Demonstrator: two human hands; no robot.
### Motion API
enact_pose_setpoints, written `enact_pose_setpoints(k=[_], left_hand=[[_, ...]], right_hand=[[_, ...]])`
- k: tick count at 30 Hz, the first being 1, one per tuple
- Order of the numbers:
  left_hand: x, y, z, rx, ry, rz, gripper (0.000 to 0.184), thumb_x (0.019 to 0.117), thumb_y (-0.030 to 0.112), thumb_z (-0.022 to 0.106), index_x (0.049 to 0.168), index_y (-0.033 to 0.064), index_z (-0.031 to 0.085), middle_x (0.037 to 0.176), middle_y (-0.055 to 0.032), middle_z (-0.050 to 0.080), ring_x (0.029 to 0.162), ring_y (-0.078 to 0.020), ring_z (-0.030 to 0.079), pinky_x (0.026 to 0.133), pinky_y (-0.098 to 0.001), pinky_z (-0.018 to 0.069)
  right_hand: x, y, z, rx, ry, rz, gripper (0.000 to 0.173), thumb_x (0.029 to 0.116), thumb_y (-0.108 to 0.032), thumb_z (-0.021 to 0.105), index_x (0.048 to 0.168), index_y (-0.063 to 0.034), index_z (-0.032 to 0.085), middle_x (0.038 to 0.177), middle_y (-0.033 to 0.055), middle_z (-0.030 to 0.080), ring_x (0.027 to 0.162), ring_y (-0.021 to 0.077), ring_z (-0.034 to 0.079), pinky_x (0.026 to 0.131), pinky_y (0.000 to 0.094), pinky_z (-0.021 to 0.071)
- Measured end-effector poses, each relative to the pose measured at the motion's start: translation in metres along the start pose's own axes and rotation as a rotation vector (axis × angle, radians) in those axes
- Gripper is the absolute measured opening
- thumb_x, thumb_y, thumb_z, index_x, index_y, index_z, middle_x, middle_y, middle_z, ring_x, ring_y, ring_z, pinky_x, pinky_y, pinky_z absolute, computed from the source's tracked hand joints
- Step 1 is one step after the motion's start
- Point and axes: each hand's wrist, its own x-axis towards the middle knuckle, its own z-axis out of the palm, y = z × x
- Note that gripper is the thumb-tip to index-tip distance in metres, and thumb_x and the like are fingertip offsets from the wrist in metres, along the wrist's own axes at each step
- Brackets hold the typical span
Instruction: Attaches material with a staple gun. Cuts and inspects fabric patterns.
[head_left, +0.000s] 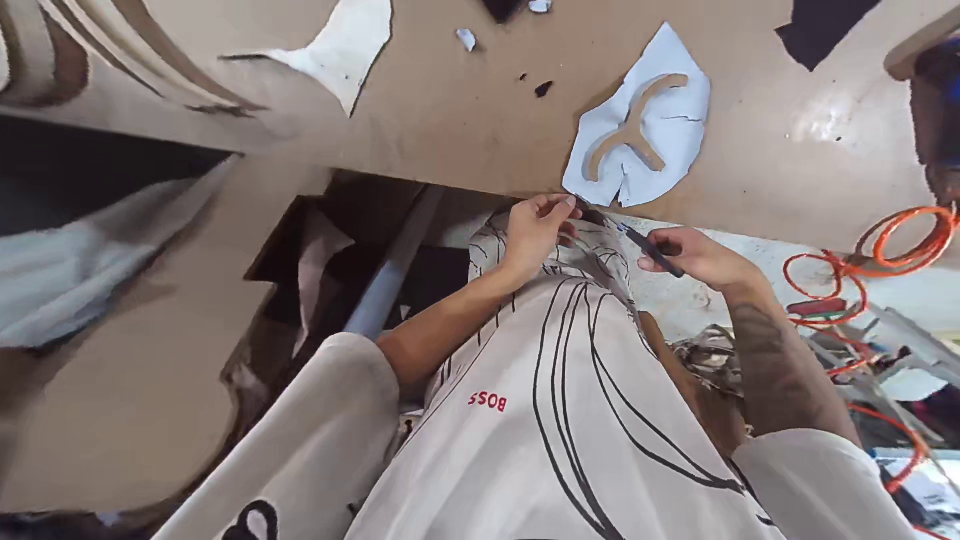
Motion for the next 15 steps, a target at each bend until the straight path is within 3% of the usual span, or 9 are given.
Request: enact_pose_setpoints(k=[6, 8, 10, 12, 15], left_hand=[[-0.002, 0.002, -0.002, -0.031, 0.168, 0.068, 0.029, 0.1071, 0.024, 0.057, 0.125, 0.0019, 0.064, 0.102, -0.0107, 0.076, 0.071, -0.0235, 0.075, 0.064, -0.0388, 0.0663], [-0.003, 0.006, -0.004, 0.027, 0.212, 0.114, 0.03, 0.1065, 0.026, 0.058, 0.127, 0.0041, 0.064, 0.103, -0.0089, 0.076, 0.071, -0.0222, 0.075, 0.064, -0.0381, 0.0666], [0.001, 0.013, -0.006, 0.14, 0.192, 0.13, 0.032, 0.1054, 0.03, 0.06, 0.127, 0.0061, 0.065, 0.104, -0.006, 0.077, 0.072, -0.0195, 0.075, 0.064, -0.037, 0.0668], [0.006, 0.02, -0.003, 0.252, 0.146, 0.092, 0.037, 0.103, 0.038, 0.063, 0.123, 0.0077, 0.069, 0.098, -0.004, 0.077, 0.069, -0.0171, 0.075, 0.062, -0.0365, 0.0666], [0.016, 0.033, 0.007, 0.529, 0.165, 0.098, 0.048, 0.0981, 0.054, 0.064, 0.112, 0.0094, 0.073, 0.086, -0.0039, 0.076, 0.066, -0.0159, 0.074, 0.062, -0.0392, 0.0656]], right_hand=[[0.012, -0.018, -0.001, -0.013, -0.085, 0.053, 0.048, 0.0853, -0.059, 0.075, 0.102, -0.0154, 0.066, 0.084, -0.0087, 0.063, 0.072, 0.0008, 0.057, 0.065, 0.0202, 0.0485], [-0.003, -0.012, 0.004, -0.071, -0.043, 0.001, 0.049, 0.0882, -0.058, 0.073, 0.105, -0.0121, 0.067, 0.085, -0.0055, 0.064, 0.074, 0.0036, 0.058, 0.067, 0.0248, 0.05], [-0.035, 0.003, -0.006, -0.141, 0.121, -0.145, 0.046, 0.0903, -0.048, 0.075, 0.112, -0.0078, 0.066, 0.098, 0.0019, 0.068, 0.085, 0.0105, 0.064, 0.073, 0.033, 0.0562], [-0.07, 0.025, -0.023, -0.21, 0.417, -0.249, 0.042, 0.089, -0.029, 0.072, 0.121, -0.0043, 0.065, 0.116, 0.0093, 0.067, 0.101, 0.0173, 0.066, 0.083, 0.0391, 0.0587], [-0.08, 0.046, -0.042, -0.532, 0.9, -0.174, 0.045, 0.0945, -0.032, 0.064, 0.12, 0.0039, 0.062, 0.117, 0.0245, 0.061, 0.106, 0.0319, 0.062, 0.089, 0.0471, 0.0534]])
